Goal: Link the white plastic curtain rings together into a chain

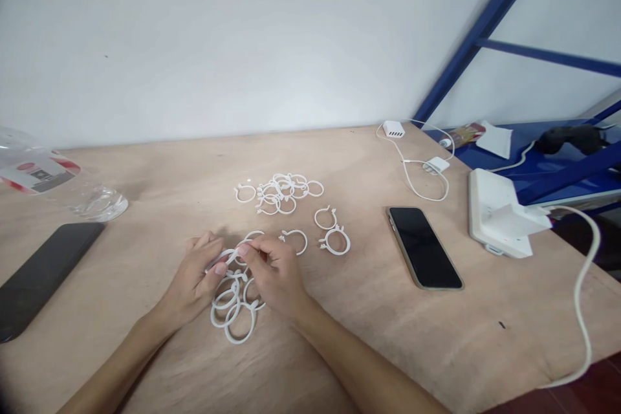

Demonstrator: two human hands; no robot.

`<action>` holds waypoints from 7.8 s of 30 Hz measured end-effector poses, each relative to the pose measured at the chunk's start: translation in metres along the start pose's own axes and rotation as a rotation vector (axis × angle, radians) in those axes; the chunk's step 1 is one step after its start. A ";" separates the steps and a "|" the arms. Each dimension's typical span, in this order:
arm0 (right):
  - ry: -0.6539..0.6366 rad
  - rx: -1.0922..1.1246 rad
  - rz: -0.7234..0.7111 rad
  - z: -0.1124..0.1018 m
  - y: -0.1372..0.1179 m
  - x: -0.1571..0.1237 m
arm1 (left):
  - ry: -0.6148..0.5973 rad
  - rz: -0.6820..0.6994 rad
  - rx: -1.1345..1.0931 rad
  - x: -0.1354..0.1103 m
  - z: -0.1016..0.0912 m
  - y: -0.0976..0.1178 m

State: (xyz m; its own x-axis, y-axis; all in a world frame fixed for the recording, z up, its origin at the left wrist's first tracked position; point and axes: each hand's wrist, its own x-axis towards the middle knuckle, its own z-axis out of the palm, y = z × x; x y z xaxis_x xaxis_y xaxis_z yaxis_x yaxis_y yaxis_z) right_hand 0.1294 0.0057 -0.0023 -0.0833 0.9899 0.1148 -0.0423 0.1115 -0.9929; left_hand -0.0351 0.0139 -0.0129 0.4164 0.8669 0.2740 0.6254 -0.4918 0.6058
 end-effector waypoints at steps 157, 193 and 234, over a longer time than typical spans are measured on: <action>-0.197 -1.268 0.237 -0.108 -0.050 0.025 | 0.015 -0.015 0.042 0.003 -0.007 0.013; 0.018 0.208 0.219 -0.008 -0.002 0.006 | 0.149 0.240 0.069 0.000 -0.008 0.010; 0.109 -0.886 -0.588 -0.047 -0.002 0.016 | 0.128 0.129 0.032 0.001 -0.006 0.011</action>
State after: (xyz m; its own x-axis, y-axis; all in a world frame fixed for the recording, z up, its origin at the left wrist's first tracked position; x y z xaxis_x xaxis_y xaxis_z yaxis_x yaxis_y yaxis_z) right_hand 0.1753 0.0258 -0.0002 -0.1938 0.7575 0.6234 0.6958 0.5541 -0.4570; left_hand -0.0321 0.0099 -0.0012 0.4080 0.7990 0.4418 0.5938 -0.5998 0.5363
